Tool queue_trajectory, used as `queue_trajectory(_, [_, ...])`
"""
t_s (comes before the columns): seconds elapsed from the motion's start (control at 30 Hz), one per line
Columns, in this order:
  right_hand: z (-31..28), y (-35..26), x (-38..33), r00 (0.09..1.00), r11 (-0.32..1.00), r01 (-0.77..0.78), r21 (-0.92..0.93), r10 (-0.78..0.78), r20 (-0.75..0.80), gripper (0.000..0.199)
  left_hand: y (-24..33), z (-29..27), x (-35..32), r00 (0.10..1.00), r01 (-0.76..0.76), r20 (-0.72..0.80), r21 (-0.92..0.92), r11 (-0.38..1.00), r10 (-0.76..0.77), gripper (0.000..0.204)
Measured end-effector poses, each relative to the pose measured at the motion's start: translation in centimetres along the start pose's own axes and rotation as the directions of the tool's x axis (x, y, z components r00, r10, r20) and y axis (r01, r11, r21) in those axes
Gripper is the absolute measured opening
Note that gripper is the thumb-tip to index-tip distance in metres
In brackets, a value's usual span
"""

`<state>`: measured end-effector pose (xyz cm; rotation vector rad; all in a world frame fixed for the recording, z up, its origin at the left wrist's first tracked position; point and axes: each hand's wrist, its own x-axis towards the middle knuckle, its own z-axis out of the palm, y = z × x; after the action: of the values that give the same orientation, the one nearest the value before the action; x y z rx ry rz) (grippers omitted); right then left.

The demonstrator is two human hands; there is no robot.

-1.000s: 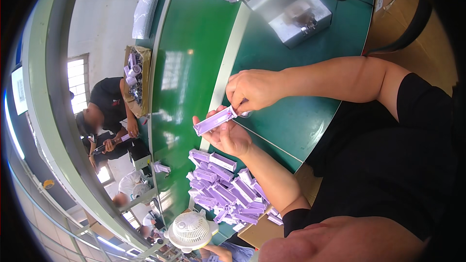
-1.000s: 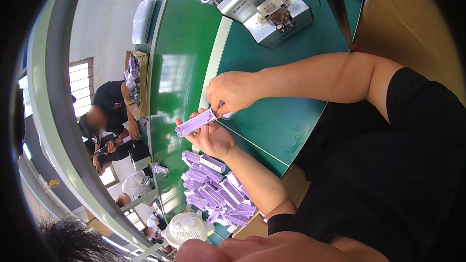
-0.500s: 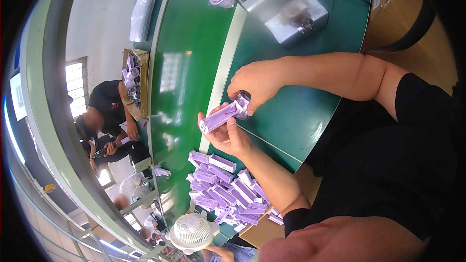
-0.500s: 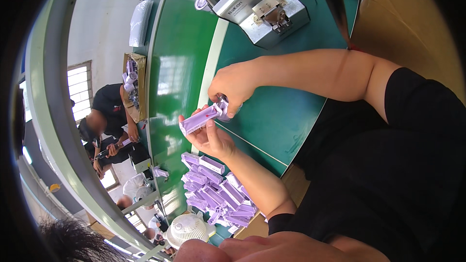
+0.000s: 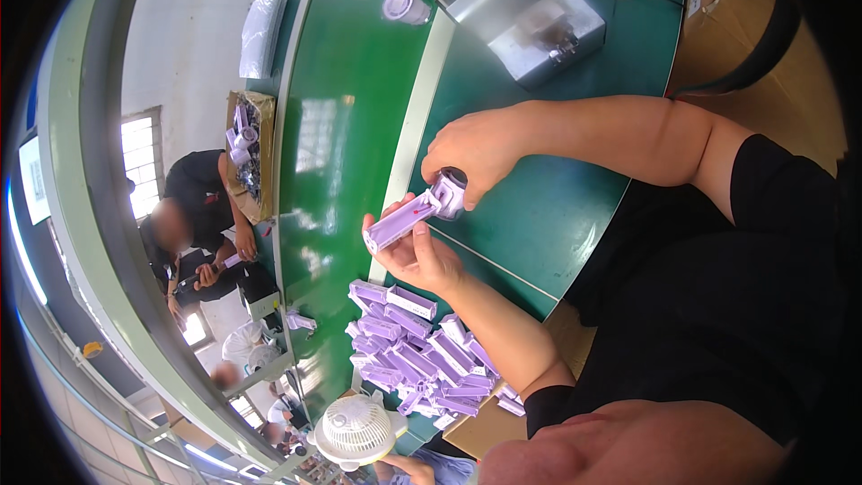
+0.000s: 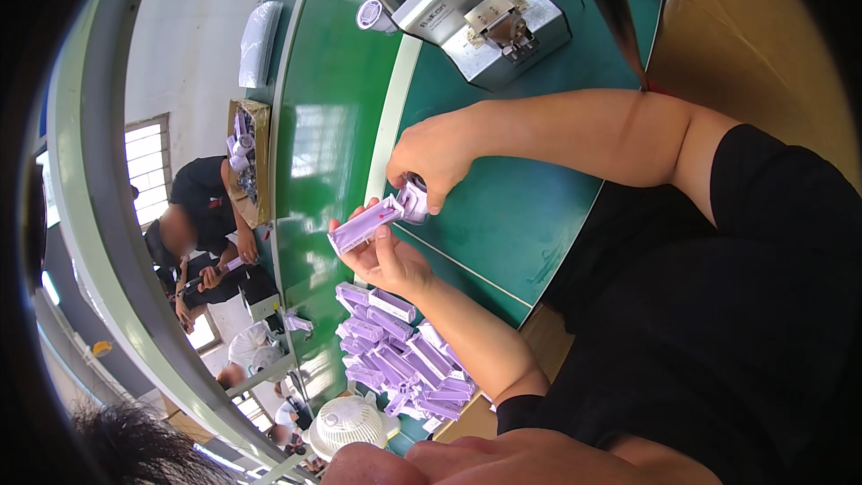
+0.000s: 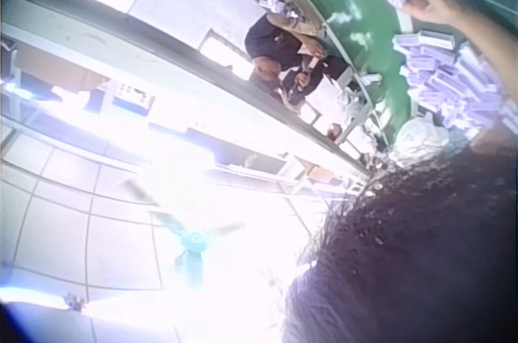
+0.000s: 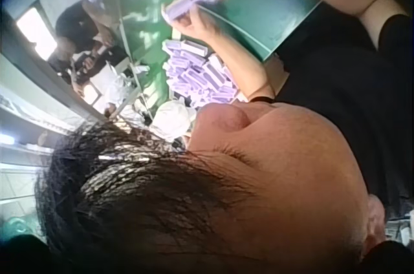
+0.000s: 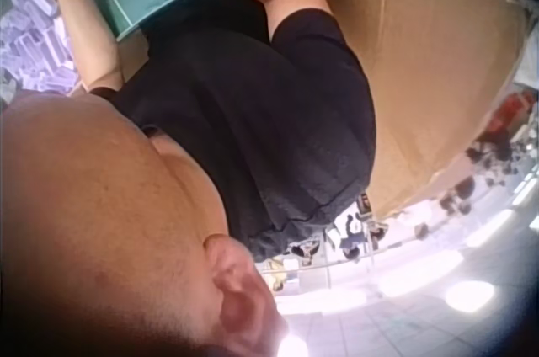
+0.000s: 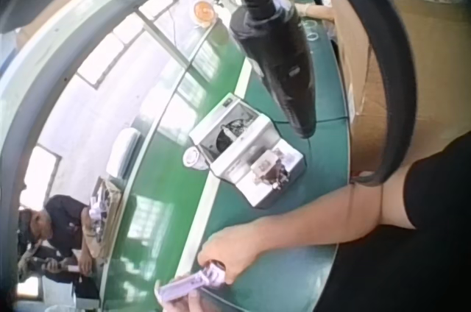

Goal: Assembling small purple plastic housings by inserting internal components and securing them with an electric screwdriver.

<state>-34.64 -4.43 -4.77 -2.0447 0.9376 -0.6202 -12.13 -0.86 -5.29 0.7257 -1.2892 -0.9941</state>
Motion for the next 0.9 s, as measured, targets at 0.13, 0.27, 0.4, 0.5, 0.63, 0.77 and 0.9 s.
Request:
queue_trajectory(0.13, [-0.24, -0.39, 0.04, 1.0, 1.0, 0.002, 0.0, -0.002, 0.016, 0.06, -0.4, -0.25, -0.21, 0.997, 0.026, 0.079, 0.016, 1.0, -0.027, 0.068])
queue_trajectory(0.27, [-0.34, -0.5, 0.0, 1.0, 1.0, -0.008, -0.008, 0.009, 0.022, 0.06, -0.21, 0.3, -0.28, 0.996, -0.002, 0.088, 0.048, 0.999, -0.003, 0.068])
queue_trajectory(0.4, [-0.19, -0.26, 0.11, 1.0, 1.0, -0.003, 0.004, 0.003, 0.024, 0.059, -0.18, 0.44, -0.16, 0.997, -0.031, 0.075, 0.082, 0.996, 0.025, 0.068])
queue_trajectory(0.5, [-0.15, -0.13, -0.01, 1.0, 1.0, -0.019, 0.012, 0.019, 0.022, 0.059, -0.25, 0.52, -0.16, 0.997, -0.027, 0.074, 0.086, 0.996, 0.02, 0.068])
queue_trajectory(0.63, [-0.1, -0.22, 0.12, 1.0, 1.0, -0.013, 0.021, 0.012, 0.019, 0.06, -0.39, -0.11, -0.06, 0.996, -0.009, 0.091, 0.039, 0.999, 0.005, 0.067])
queue_trajectory(0.77, [-0.05, -0.13, -0.03, 1.0, 1.0, -0.005, 0.005, 0.005, 0.007, 0.061, -0.57, -0.32, -0.15, 0.996, 0.011, 0.093, 0.021, 1.0, -0.013, 0.066])
queue_trajectory(0.9, [0.0, -0.05, -0.01, 1.0, 1.0, 0.007, 0.005, -0.007, -0.012, 0.061, -0.71, -0.21, -0.13, 0.996, -0.007, 0.09, 0.043, 0.999, 0.003, 0.066])
